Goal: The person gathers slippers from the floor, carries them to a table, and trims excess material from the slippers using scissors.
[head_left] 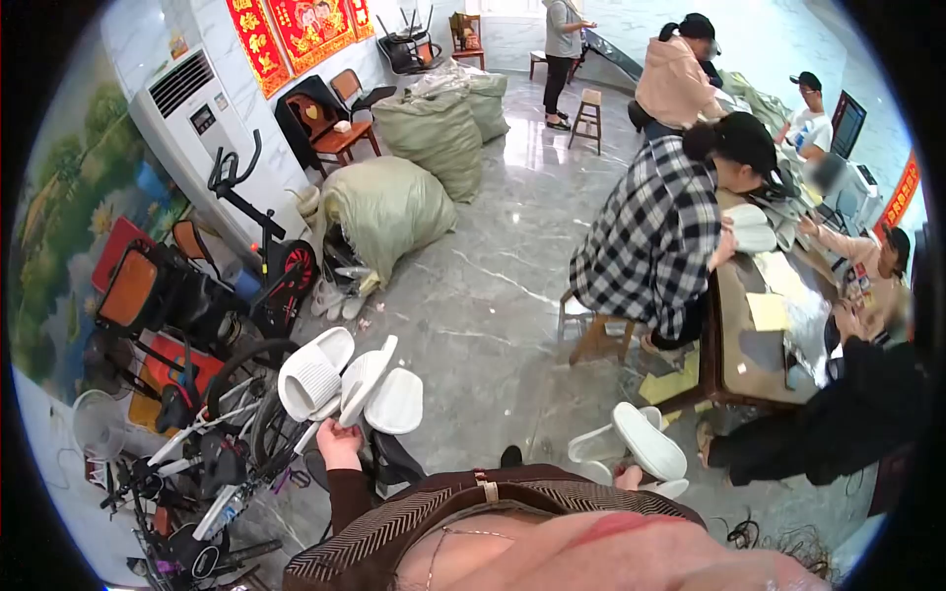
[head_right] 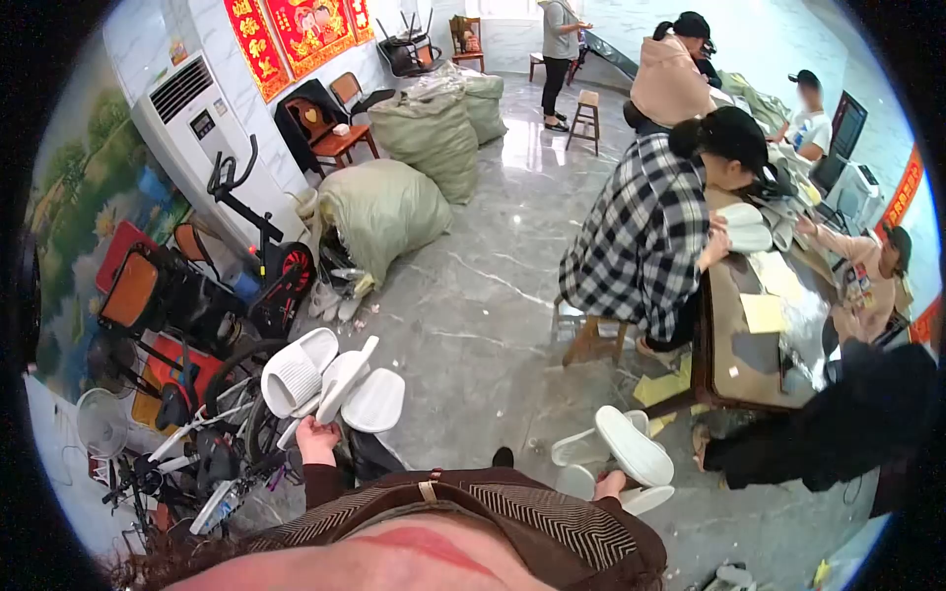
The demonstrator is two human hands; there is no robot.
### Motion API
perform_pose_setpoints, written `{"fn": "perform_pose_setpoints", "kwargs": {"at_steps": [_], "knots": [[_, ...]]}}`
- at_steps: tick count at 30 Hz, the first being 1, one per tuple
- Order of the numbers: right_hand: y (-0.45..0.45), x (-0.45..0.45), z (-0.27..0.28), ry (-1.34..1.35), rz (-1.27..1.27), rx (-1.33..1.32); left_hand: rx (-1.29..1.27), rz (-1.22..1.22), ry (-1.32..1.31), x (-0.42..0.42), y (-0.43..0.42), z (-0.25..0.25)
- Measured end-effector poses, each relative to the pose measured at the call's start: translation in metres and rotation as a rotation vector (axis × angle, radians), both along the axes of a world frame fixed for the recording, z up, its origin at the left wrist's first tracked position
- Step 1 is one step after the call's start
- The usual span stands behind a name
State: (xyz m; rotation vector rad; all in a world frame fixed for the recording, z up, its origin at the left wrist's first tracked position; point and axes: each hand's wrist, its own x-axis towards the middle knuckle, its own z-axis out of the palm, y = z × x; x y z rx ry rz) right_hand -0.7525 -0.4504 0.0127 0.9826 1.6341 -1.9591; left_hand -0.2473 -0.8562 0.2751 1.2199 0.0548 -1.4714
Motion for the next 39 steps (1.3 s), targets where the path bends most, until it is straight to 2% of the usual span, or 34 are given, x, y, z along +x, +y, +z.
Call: {"fn": "perform_pose_setpoints", "kwargs": {"at_steps": [2,3,5,6,7,8,11,14,17,19,21,23,25,26,28,31,32,34,35,37,39], "knots": [[-0.059,-0.031,0.018,-0.102,-0.036,-0.208,-0.012,0.005,0.033,-0.035,-0.033,0.017],[-0.093,-0.051,-0.003,-0.14,0.024,-0.212,-0.01,-0.001,0.069,-0.05,-0.046,0.023],[-0.17,-0.069,0.005,-0.151,0.182,-0.231,-0.034,-0.016,0.045,-0.083,-0.071,0.036],[-0.206,-0.077,0.017,-0.241,0.361,-0.243,-0.043,-0.01,0.033,-0.095,-0.085,0.035],[-0.251,-0.075,0.068,-0.32,0.394,-0.199,-0.055,-0.004,0.022,-0.105,-0.104,0.034],[-0.289,-0.079,0.067,-0.298,0.5,-0.185,-0.03,0.002,0.018,-0.121,-0.122,0.039],[-0.388,-0.086,0.08,-0.331,0.69,-0.53,-0.006,0.036,-0.053,-0.164,-0.186,0.03],[-0.48,-0.096,0.148,-0.277,0.754,-0.611,-0.019,0.002,-0.029,-0.205,-0.25,0.015],[-0.56,-0.125,0.202,-0.114,0.824,-0.707,-0.049,-0.055,-0.011,-0.265,-0.313,0.031],[-0.611,-0.166,0.201,-0.151,0.805,-0.803,-0.051,-0.055,0.038,-0.304,-0.361,0.032],[-0.654,-0.208,0.212,-0.093,0.822,-0.79,-0.061,-0.076,0.091,-0.35,-0.404,0.044],[-0.703,-0.252,0.231,-0.086,0.729,-0.705,-0.035,-0.077,0.163,-0.397,-0.443,0.056],[-0.74,-0.293,0.24,0.029,0.532,-0.777,-0.021,-0.135,0.185,-0.433,-0.483,0.057],[-0.757,-0.314,0.243,0.024,0.521,-0.78,-0.031,-0.166,0.215,-0.448,-0.502,0.058],[-0.786,-0.357,0.246,0.043,0.422,-0.635,-0.042,-0.204,0.235,-0.482,-0.54,0.065],[-0.823,-0.438,0.196,0.146,0.514,-0.776,0.017,-0.214,0.232,-0.531,-0.594,0.078],[-0.846,-0.45,0.219,0.128,0.312,-0.592,0.004,-0.203,0.212,-0.545,-0.611,0.078],[-0.868,-0.496,0.196,0.121,0.246,-0.514,-0.104,-0.212,0.232,-0.564,-0.644,0.059],[-0.884,-0.523,0.192,0.119,0.183,-0.462,-0.092,-0.205,0.159,-0.58,-0.659,0.063],[-0.904,-0.569,0.201,0.055,0.269,-0.399,-0.019,-0.08,0.085,-0.627,-0.685,0.096],[-0.927,-0.61,0.204,-0.009,0.234,-0.416,-0.086,-0.053,0.144,-0.65,-0.719,0.105]]}}
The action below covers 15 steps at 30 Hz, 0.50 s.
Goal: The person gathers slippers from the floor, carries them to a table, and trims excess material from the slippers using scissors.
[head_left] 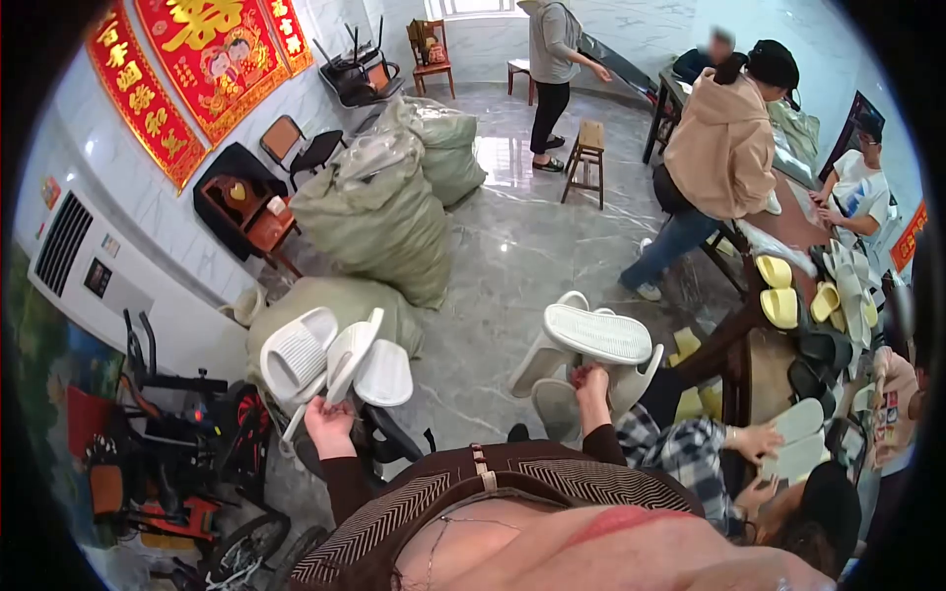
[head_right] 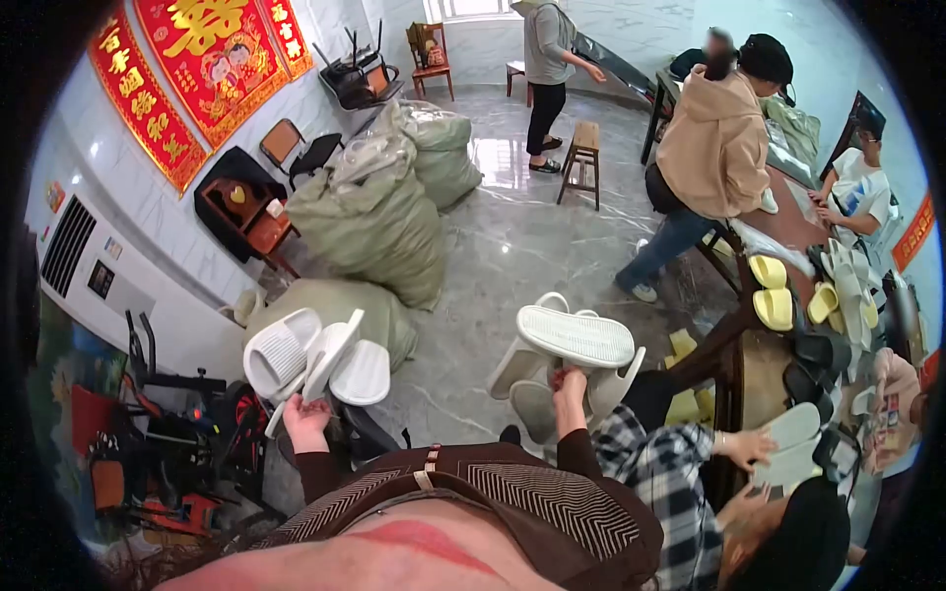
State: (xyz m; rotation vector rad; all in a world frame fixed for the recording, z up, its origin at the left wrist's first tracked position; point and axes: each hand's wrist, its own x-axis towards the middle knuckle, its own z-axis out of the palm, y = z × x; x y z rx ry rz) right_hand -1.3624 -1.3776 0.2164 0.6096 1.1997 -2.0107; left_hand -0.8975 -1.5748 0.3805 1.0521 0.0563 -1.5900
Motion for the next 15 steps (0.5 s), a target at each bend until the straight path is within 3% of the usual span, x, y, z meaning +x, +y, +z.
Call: {"fn": "perform_pose_setpoints", "kwargs": {"at_steps": [2,7,15], "knots": [[-0.026,-0.032,0.0,-0.009,-0.026,0.012,0.039,0.145,-0.035,-0.028,-0.032,0.011],[-0.082,-0.101,-0.021,-0.028,0.012,-0.052,-0.001,0.163,0.001,-0.094,-0.113,0.004],[-0.165,-0.209,0.001,-0.003,0.021,-0.068,-0.016,-0.012,0.013,-0.254,-0.273,-0.012]]}}
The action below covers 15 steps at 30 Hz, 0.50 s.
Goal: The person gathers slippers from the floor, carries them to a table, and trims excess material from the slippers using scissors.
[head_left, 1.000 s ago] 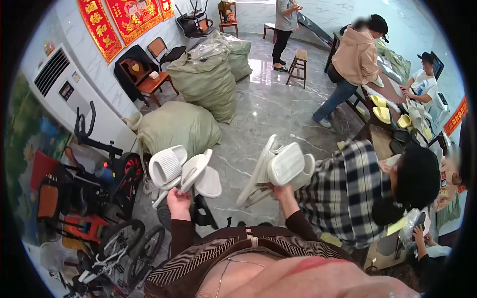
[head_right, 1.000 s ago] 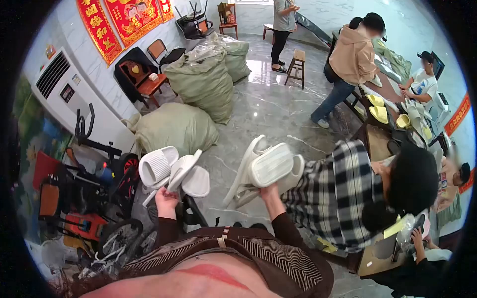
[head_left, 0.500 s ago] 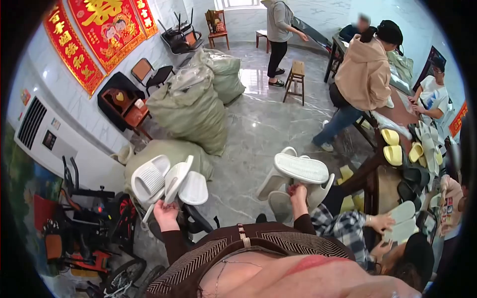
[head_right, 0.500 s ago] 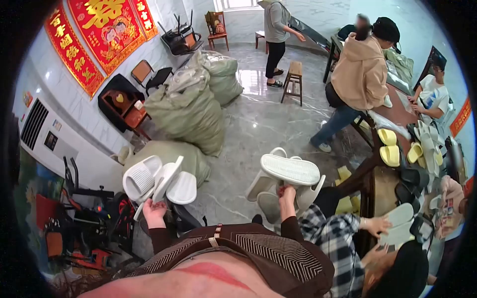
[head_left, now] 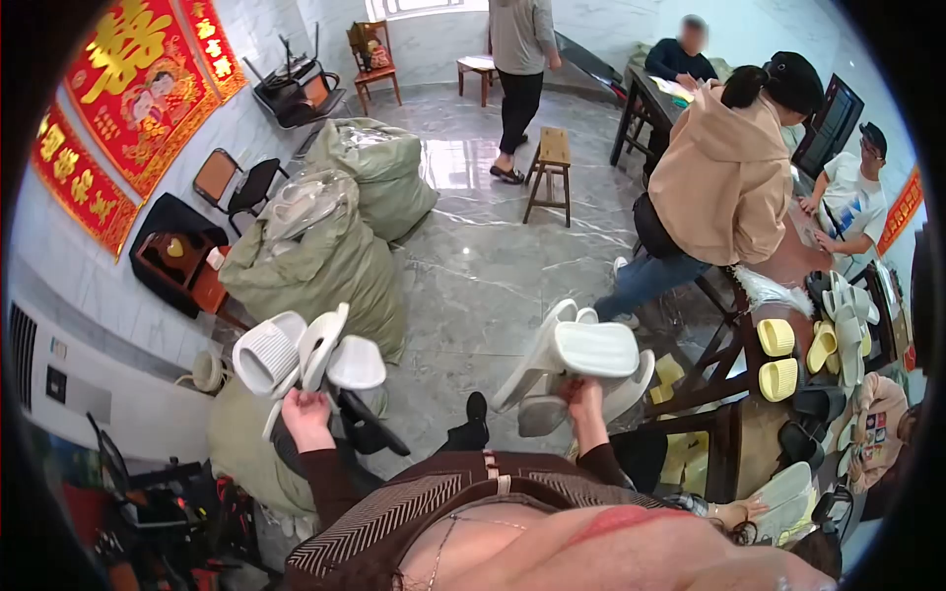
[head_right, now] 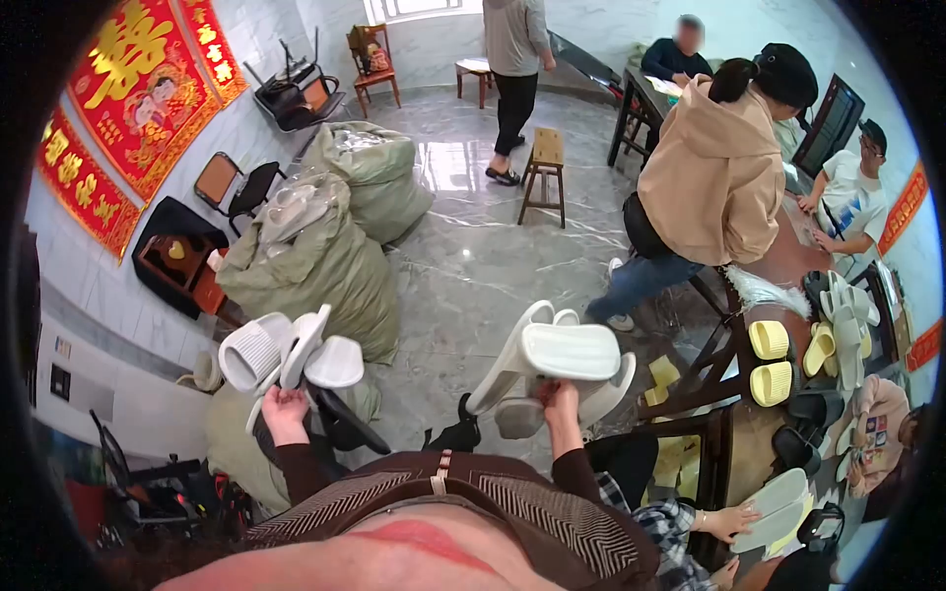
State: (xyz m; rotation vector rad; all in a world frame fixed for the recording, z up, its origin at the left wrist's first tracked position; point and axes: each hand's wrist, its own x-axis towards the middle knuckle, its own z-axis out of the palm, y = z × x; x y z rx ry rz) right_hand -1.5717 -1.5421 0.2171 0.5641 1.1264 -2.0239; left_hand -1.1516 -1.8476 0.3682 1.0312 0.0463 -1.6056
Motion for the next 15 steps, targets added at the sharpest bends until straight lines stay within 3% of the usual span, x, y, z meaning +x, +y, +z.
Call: {"fn": "perform_pose_setpoints", "kwargs": {"at_steps": [3,12,15], "knots": [[-0.04,-0.043,0.01,0.044,-0.134,0.073,0.008,-0.088,0.056,-0.067,-0.062,0.0],[-0.152,-0.161,0.047,0.339,-0.07,0.101,0.006,-0.34,0.115,-0.285,-0.212,0.008],[-0.18,-0.2,0.057,0.303,-0.072,0.165,0.067,-0.389,0.118,-0.337,-0.247,0.0]]}}
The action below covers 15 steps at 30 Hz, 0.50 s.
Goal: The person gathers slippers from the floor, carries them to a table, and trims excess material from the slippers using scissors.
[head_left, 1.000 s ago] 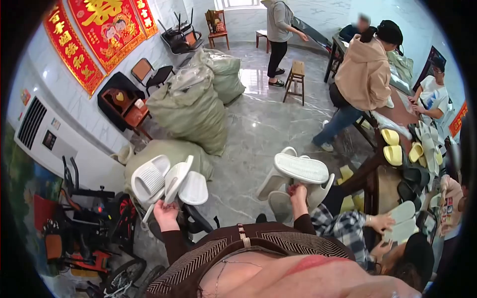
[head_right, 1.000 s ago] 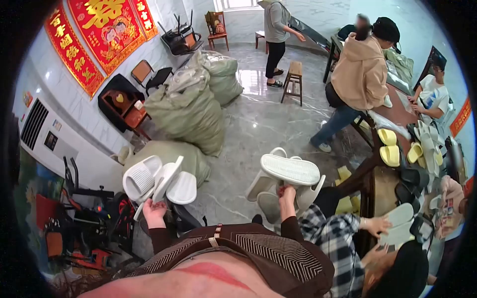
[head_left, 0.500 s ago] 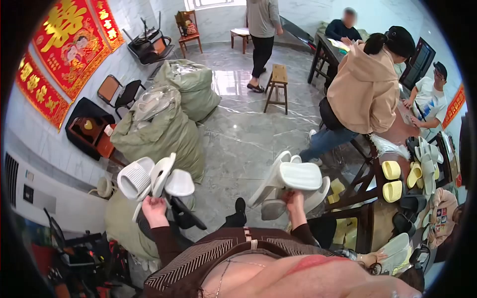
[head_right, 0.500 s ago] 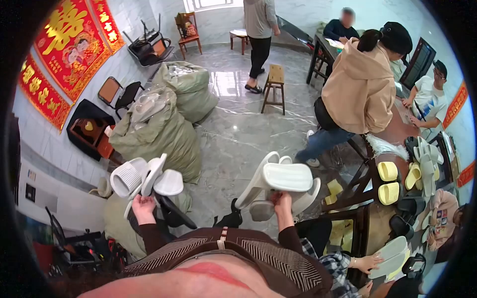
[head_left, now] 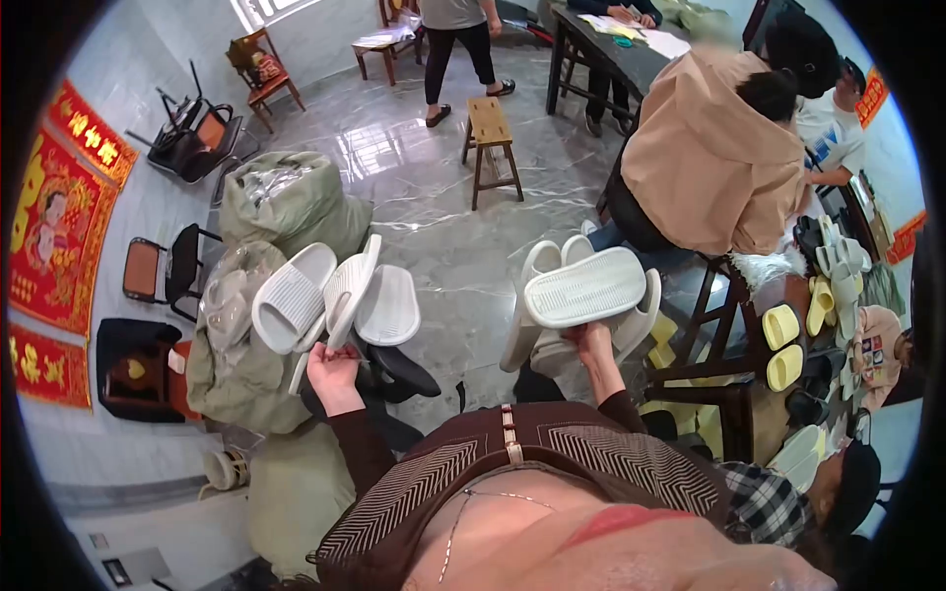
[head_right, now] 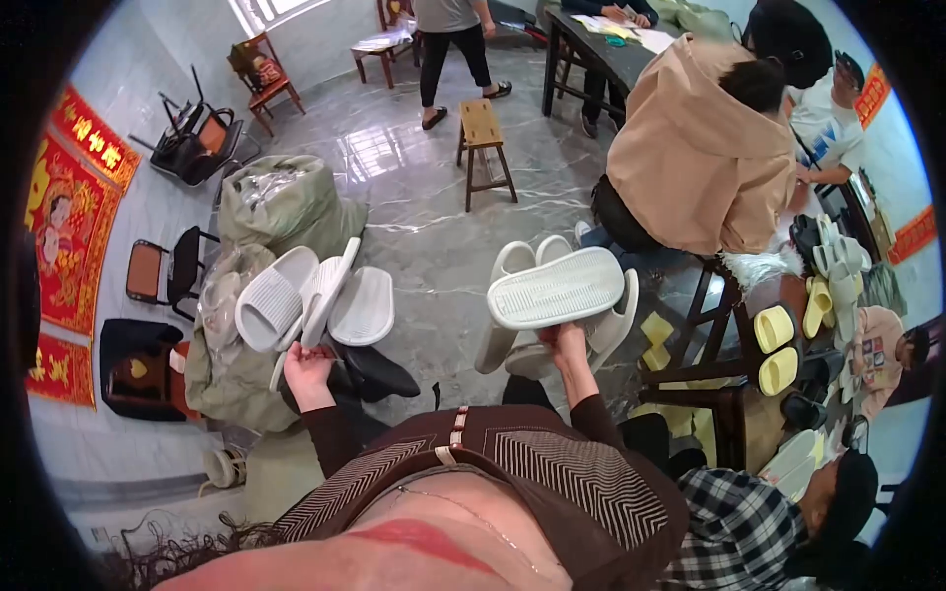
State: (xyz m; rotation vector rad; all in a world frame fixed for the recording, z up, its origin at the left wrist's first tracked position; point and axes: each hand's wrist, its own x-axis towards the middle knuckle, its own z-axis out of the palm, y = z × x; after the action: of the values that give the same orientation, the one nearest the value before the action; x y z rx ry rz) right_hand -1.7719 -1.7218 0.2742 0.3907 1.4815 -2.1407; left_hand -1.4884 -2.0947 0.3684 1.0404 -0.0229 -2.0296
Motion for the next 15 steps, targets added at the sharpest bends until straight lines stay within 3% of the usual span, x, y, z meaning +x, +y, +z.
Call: {"fn": "perform_pose_setpoints", "kwargs": {"at_steps": [5,11,15], "knots": [[-0.05,-0.103,-0.024,-0.137,0.036,-0.037,0.015,0.002,-0.057,-0.086,-0.043,0.011],[-0.128,-0.233,-0.003,-0.193,0.198,-0.067,-0.06,0.169,-0.131,-0.177,-0.088,0.034],[-0.178,-0.322,0.006,-0.183,0.35,-0.143,-0.117,0.225,-0.102,-0.215,-0.133,0.02]]}}
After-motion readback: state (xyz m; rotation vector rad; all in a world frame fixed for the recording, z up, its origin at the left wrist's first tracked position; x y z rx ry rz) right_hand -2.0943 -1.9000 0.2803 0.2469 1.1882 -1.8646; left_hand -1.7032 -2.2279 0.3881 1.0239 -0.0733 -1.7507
